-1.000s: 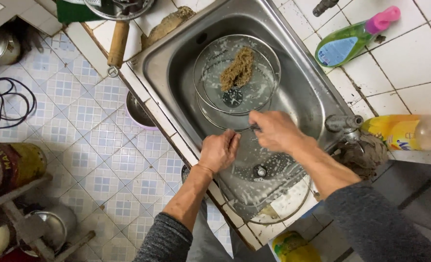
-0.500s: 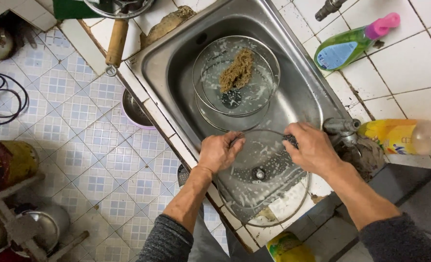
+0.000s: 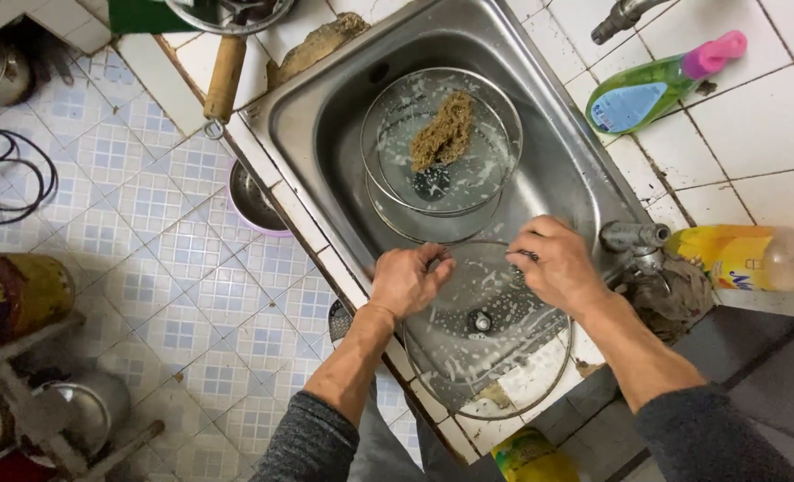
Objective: Scrubbing and rinsing a glass pot lid in a kitchen sink using a scouring pad.
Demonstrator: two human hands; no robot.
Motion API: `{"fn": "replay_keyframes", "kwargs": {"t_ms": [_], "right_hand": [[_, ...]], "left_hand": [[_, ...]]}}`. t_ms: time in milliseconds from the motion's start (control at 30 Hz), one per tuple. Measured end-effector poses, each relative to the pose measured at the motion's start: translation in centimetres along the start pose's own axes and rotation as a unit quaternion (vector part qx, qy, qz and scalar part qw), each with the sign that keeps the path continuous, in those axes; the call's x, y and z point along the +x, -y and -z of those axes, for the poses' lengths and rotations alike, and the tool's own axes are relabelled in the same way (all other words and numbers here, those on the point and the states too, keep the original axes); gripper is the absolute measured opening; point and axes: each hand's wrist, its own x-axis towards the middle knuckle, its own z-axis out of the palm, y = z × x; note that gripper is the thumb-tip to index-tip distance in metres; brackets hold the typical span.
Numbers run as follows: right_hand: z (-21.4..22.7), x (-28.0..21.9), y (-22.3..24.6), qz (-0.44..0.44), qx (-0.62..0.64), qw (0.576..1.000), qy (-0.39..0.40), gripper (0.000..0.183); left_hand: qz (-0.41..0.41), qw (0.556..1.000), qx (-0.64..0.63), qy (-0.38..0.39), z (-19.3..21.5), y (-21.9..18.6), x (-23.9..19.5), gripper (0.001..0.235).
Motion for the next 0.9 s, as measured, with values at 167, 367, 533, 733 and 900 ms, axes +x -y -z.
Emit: {"fn": "replay_keyframes", "kwargs": {"t_ms": [167,367,533,733,900], "right_hand": [[-2.8,2.9,3.5,0.011,-0.002,1.000,-0.008,0.010],[-1.6,1.8,2.3,-0.018,0.051,0.998,-0.041,0.013],[-3.2,1.5,3.0,-0.043,0.014,0.996,-0.072,0.013],[-2.5,3.5,8.4,-0.042,0.045,0.988,-0.143,0.013],[4.3,-3.1,10.3,-0.134,-0.041,0.986,-0.093,0.052]], "left_hand": [[0.003,1.000,0.007,0.007,-0.2,0.0,0.0,0.028],[-0.007,1.000,0.010,-0.002,-0.3,0.0,-0.1,0.028],[-0.012,1.000,0.018,0.003,-0.5,0.2,-0.2,0.028],[0.005,1.000,-0.009,-0.014,0.3,-0.4,-0.3,0.028],[0.036,0.999,-0.003,-0.003,0.5,-0.9,-0.5,0.031]]}}
